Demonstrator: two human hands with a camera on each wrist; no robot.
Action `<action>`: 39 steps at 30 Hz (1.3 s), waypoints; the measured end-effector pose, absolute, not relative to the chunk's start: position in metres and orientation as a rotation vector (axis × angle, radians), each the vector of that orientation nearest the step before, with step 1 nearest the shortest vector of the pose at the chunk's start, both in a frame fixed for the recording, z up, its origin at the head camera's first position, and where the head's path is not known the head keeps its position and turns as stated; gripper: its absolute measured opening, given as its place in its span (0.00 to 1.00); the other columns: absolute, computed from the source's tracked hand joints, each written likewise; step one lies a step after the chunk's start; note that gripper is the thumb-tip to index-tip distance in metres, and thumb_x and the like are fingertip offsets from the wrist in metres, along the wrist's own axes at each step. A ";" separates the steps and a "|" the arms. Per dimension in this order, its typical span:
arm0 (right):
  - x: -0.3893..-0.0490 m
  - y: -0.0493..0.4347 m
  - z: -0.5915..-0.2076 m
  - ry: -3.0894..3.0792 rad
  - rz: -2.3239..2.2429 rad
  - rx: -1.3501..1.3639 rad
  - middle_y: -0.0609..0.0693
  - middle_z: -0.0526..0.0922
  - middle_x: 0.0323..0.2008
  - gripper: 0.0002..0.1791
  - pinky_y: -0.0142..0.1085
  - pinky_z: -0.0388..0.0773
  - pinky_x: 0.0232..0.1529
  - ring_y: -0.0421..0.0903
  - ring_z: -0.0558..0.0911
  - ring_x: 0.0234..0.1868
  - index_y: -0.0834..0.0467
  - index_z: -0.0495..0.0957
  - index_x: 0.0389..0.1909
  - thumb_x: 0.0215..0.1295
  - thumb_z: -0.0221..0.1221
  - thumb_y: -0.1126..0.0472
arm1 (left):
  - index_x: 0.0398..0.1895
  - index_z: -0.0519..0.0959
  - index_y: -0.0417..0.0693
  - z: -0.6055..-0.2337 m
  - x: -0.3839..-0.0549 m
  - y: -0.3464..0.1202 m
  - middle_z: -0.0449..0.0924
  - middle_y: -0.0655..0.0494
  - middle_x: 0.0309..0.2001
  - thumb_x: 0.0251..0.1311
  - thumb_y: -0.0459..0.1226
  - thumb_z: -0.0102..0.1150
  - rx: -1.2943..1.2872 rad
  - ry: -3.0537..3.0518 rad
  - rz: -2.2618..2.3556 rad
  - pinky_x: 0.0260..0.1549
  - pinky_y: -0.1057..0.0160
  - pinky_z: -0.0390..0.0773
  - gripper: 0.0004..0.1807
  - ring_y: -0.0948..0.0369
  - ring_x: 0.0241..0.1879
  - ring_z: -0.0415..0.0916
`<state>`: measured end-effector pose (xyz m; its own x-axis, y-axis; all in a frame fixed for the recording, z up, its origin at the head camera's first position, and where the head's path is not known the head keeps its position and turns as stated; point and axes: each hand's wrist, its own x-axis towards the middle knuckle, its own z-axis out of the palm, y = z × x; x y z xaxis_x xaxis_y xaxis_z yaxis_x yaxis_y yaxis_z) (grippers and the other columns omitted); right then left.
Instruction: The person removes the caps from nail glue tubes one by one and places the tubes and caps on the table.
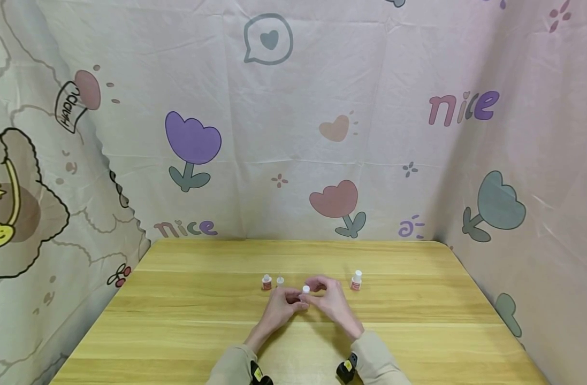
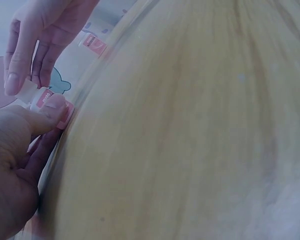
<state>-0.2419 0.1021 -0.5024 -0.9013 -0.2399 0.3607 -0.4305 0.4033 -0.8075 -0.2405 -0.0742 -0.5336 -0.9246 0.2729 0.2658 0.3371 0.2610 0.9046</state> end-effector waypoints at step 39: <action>-0.243 0.105 -0.504 -2.411 1.466 0.735 0.58 0.89 0.44 0.17 0.49 0.82 0.55 0.54 0.88 0.44 0.68 0.83 0.48 0.57 0.70 0.69 | 0.38 0.88 0.41 -0.536 -0.243 -0.074 0.91 0.46 0.36 0.55 0.30 0.72 -0.598 -2.474 -1.737 0.37 0.73 0.81 0.08 0.65 0.36 0.86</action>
<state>-0.2427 0.1055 -0.5039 -0.8491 -0.2991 0.4354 -0.5242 0.3753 -0.7645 -0.2428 -0.0738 -0.5364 -0.9229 0.2778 0.2668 0.3452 0.2895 0.8928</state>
